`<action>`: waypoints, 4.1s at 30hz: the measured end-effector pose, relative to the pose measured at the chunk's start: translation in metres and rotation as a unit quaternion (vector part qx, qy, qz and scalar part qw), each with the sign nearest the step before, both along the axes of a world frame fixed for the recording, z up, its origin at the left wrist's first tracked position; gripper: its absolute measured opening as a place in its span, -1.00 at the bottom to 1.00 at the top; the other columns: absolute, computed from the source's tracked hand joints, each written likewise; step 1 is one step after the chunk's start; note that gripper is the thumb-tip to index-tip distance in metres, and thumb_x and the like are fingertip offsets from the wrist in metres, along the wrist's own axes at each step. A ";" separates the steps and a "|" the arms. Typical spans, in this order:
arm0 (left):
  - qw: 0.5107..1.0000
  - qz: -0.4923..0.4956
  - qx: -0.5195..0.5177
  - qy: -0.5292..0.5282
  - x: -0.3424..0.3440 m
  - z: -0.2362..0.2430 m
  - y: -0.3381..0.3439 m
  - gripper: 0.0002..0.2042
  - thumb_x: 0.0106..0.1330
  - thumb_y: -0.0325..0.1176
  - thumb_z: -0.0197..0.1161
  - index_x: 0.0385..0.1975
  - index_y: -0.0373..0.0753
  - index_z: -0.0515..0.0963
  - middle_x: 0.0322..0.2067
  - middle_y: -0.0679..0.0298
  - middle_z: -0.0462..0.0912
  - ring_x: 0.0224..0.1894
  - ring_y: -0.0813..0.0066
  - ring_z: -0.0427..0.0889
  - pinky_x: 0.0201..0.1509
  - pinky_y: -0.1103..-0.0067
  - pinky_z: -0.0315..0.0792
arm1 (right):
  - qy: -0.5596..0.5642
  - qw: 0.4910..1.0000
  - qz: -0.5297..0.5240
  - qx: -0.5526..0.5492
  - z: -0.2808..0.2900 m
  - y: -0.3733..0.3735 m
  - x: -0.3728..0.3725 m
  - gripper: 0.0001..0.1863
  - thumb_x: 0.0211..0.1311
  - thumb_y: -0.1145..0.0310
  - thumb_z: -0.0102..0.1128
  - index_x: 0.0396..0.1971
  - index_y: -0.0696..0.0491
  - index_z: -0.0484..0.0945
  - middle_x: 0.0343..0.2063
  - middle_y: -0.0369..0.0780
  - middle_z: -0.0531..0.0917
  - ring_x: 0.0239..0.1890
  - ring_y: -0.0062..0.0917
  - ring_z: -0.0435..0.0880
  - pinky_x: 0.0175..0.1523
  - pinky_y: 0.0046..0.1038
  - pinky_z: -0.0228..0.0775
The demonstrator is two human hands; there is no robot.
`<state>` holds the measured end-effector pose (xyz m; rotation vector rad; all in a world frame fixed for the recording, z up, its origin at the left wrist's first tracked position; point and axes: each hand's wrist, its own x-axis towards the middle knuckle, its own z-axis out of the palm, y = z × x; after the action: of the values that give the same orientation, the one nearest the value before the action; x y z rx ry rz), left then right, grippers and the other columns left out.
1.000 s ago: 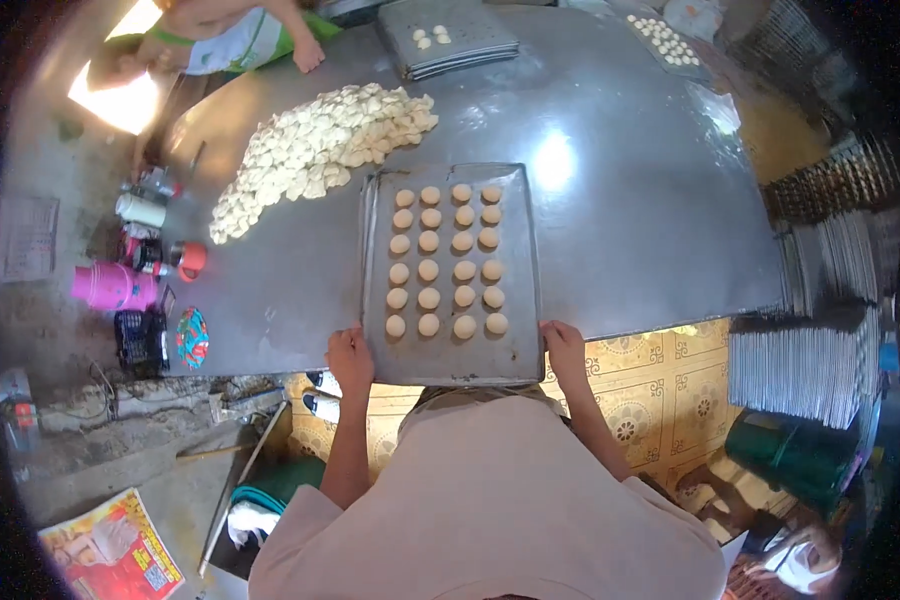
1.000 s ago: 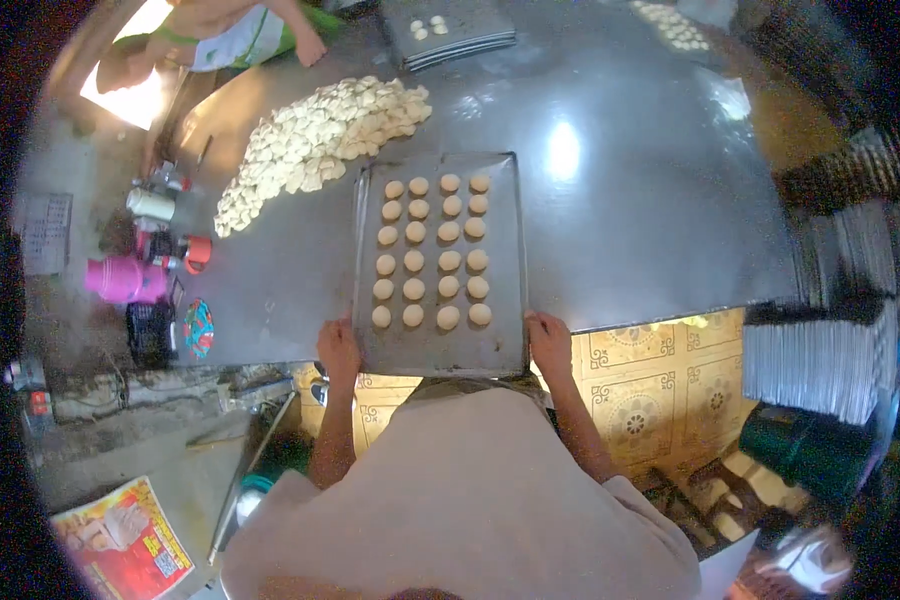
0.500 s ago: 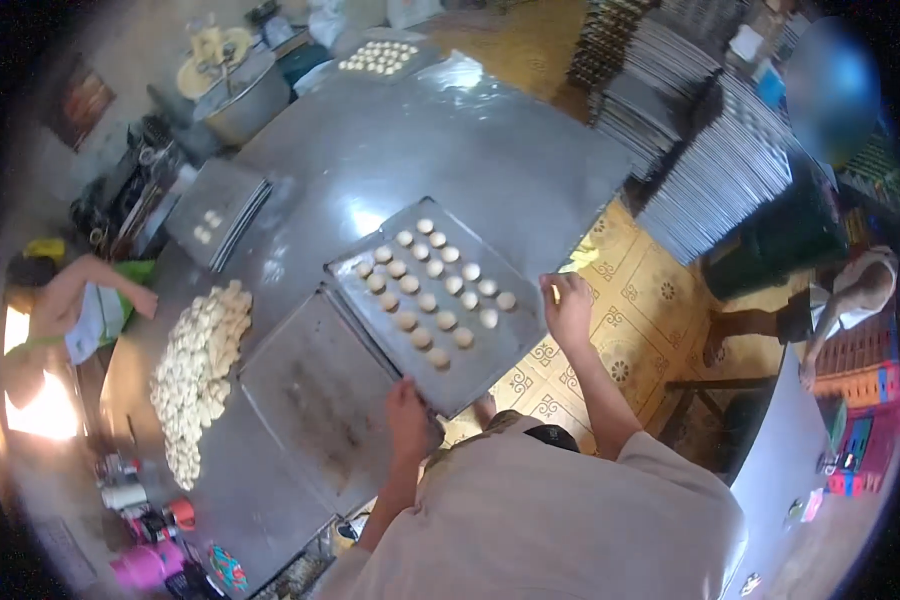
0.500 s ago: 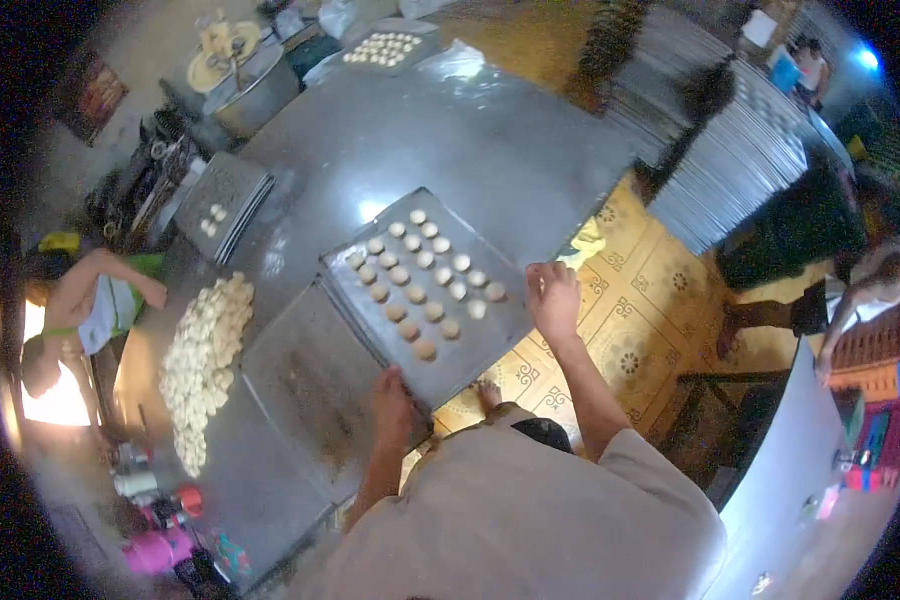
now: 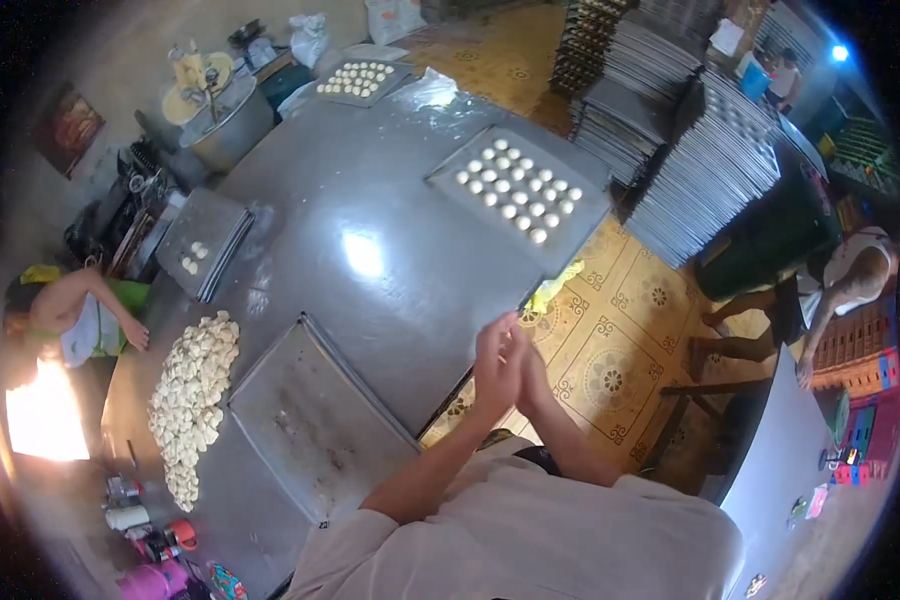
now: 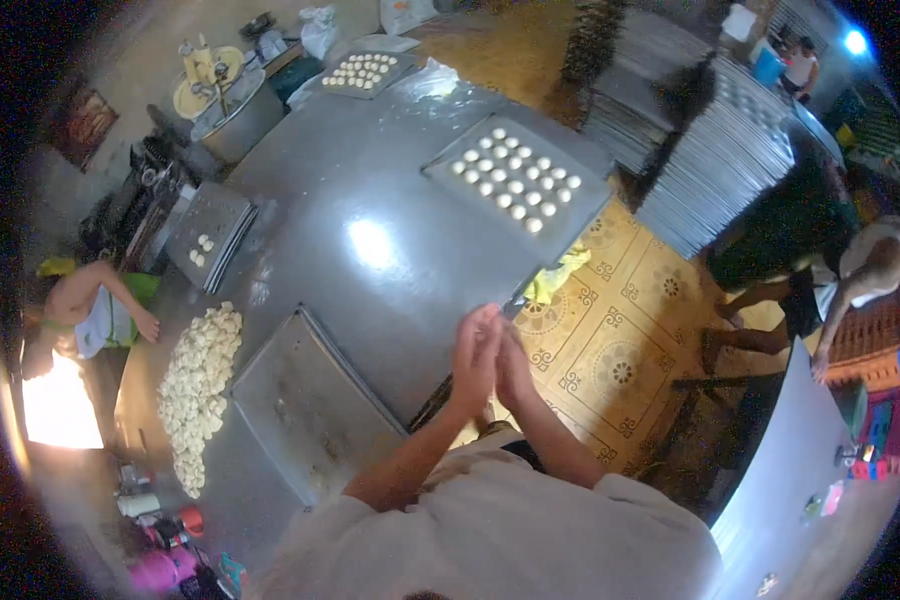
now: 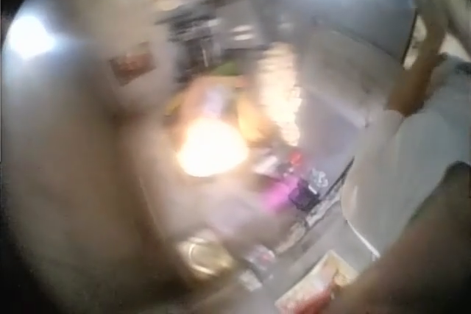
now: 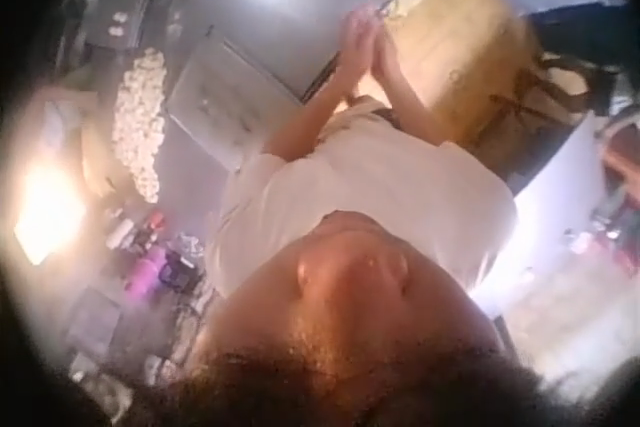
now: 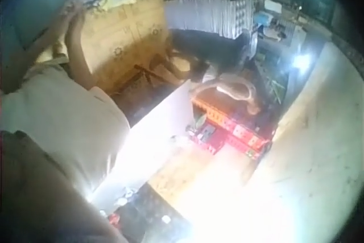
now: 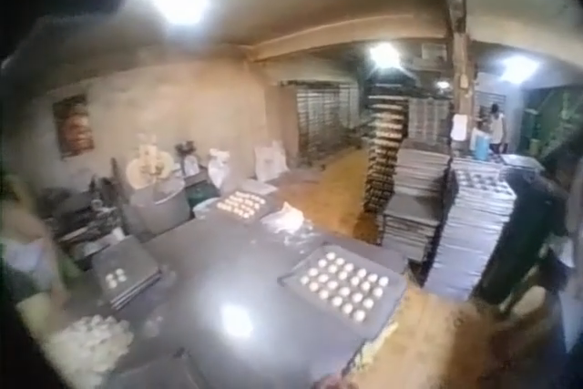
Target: The recorder is shaping small pieces of dough into balls and arranging them on a baking tray.
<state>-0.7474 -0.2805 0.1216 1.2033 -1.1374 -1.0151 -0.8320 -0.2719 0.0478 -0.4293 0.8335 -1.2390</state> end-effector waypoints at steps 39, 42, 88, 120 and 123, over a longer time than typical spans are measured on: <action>0.671 0.516 0.101 -0.523 0.793 -0.108 0.355 -0.80 0.32 -0.29 0.41 -0.12 -0.19 0.75 0.07 -0.08 0.56 0.26 -0.15 0.47 0.37 -0.01 0.34 | 0.541 0.650 0.222 -0.486 0.013 0.299 0.360 -0.72 0.43 0.41 0.40 0.06 0.15 0.64 0.03 -0.03 0.67 0.13 -0.09 0.61 0.26 -0.12 0.44; 0.672 0.479 0.063 -0.562 0.789 -0.114 0.364 -0.82 0.36 -0.28 0.42 -0.15 -0.21 0.71 0.04 -0.07 0.57 0.16 -0.15 0.53 0.31 0.00 0.40 | 0.536 0.651 0.225 -0.488 0.028 0.322 0.394 -0.75 0.37 0.48 0.44 0.00 0.12 0.67 -0.08 -0.07 0.71 0.04 -0.17 0.67 0.19 -0.16 0.51; 0.712 0.346 0.257 -0.555 0.627 -0.207 0.615 -0.85 0.57 -0.31 0.09 -0.18 -0.19 0.57 -0.21 0.04 0.67 -0.06 0.00 0.67 0.11 0.21 0.58 | 0.514 0.333 0.531 -0.586 -0.102 0.352 0.604 -0.61 0.40 0.28 0.17 0.11 0.17 0.59 0.14 0.07 0.63 0.25 0.02 0.59 0.43 0.03 0.34; 0.708 0.432 0.241 -0.504 0.612 -0.173 0.597 -0.66 0.41 -0.16 0.33 0.04 -0.20 0.54 0.01 -0.01 0.61 0.17 -0.07 0.56 0.28 0.05 0.41 | 0.312 0.342 0.451 -0.763 -0.123 0.366 0.602 -0.71 0.36 0.20 0.28 -0.09 0.07 0.69 -0.06 -0.03 0.66 0.05 -0.06 0.61 0.19 -0.01 0.46; 0.717 0.430 0.245 -0.491 0.629 -0.160 0.631 -0.58 0.33 -0.16 0.44 0.11 -0.16 0.53 0.04 -0.01 0.62 0.19 -0.08 0.56 0.29 0.04 0.41 | 0.373 0.315 0.538 -0.687 -0.129 0.351 0.613 -0.76 0.23 0.26 0.36 -0.15 0.03 0.73 -0.09 -0.12 0.72 0.05 -0.11 0.65 0.22 -0.08 0.49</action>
<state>-0.1181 0.3506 -0.0384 2.5485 -0.8220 0.1813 -0.2191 0.0786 -0.0808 -2.6166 -0.2812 0.0580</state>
